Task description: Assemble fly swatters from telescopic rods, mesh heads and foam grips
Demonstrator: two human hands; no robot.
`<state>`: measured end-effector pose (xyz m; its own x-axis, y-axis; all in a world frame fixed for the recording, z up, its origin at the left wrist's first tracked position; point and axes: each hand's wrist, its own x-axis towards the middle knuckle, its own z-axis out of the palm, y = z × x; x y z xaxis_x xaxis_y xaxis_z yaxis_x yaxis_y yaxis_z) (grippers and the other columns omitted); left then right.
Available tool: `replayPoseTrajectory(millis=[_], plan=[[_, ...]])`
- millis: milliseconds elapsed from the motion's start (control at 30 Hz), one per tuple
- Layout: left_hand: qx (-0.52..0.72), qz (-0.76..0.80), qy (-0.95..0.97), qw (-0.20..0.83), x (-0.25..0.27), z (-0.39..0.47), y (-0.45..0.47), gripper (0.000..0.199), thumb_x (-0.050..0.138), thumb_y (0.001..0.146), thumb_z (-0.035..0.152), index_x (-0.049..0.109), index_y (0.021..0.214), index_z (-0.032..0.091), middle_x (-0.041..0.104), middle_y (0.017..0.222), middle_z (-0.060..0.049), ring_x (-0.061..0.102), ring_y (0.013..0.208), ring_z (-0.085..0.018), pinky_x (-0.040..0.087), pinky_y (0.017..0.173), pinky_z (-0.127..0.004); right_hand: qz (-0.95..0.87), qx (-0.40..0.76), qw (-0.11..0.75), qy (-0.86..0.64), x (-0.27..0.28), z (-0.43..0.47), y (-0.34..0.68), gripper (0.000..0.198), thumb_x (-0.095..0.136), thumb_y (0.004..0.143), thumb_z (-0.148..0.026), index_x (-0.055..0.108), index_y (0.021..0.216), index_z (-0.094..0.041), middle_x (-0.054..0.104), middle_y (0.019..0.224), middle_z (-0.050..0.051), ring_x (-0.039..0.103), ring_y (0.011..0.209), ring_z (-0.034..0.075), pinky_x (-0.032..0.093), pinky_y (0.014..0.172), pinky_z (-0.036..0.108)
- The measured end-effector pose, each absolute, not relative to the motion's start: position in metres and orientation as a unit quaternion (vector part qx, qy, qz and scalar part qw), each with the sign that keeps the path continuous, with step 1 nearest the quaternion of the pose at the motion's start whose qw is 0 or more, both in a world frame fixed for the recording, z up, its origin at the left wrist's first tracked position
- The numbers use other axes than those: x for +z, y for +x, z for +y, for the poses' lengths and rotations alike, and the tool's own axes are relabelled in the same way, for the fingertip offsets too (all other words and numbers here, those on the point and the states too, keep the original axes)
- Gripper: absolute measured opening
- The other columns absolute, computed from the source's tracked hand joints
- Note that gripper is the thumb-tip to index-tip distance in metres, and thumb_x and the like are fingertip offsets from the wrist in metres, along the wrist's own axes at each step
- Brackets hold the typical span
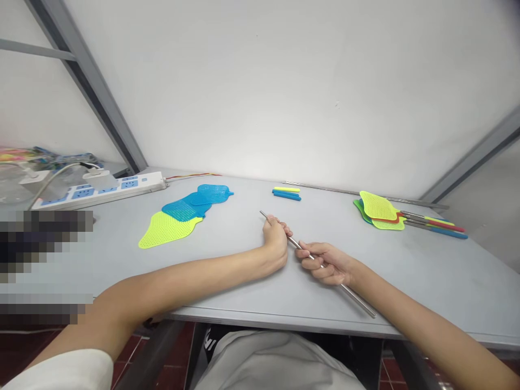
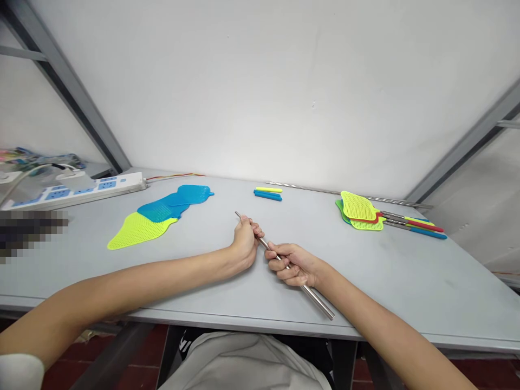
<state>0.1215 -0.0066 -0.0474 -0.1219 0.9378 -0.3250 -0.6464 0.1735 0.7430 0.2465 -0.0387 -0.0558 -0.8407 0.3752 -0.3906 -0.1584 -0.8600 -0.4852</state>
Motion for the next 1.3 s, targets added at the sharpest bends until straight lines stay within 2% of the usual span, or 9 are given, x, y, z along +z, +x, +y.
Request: replayPoseTrajectory(millis=[700, 1300], plan=[[0.590, 0.431, 0.196, 0.653, -0.052, -0.016, 0.125, 0.029, 0.033, 0.080, 0.039, 0.032, 0.059, 0.019, 0.034, 0.043, 0.007, 0.036, 0.034, -0.006, 0.033, 0.038, -0.017, -0.302, 0.889, 0.164, -0.302, -0.043, -0.045, 0.242, 0.010, 0.036, 0.080, -0.030, 0.038, 0.078, -0.020, 0.022, 0.047, -0.009, 0.009, 0.027, 0.002, 0.018, 0.017, 0.009], [0.606, 0.423, 0.242, 0.629, -0.054, -0.024, 0.123, 0.028, 0.031, 0.081, 0.037, 0.034, 0.060, 0.019, 0.035, 0.046, 0.006, 0.040, 0.038, -0.006, 0.038, 0.040, -0.018, -0.308, 0.899, 0.144, -0.276, -0.046, -0.044, 0.243, 0.014, 0.034, 0.081, -0.033, 0.039, 0.079, -0.020, 0.021, 0.046, -0.009, 0.007, 0.028, 0.002, 0.019, 0.016, 0.009]])
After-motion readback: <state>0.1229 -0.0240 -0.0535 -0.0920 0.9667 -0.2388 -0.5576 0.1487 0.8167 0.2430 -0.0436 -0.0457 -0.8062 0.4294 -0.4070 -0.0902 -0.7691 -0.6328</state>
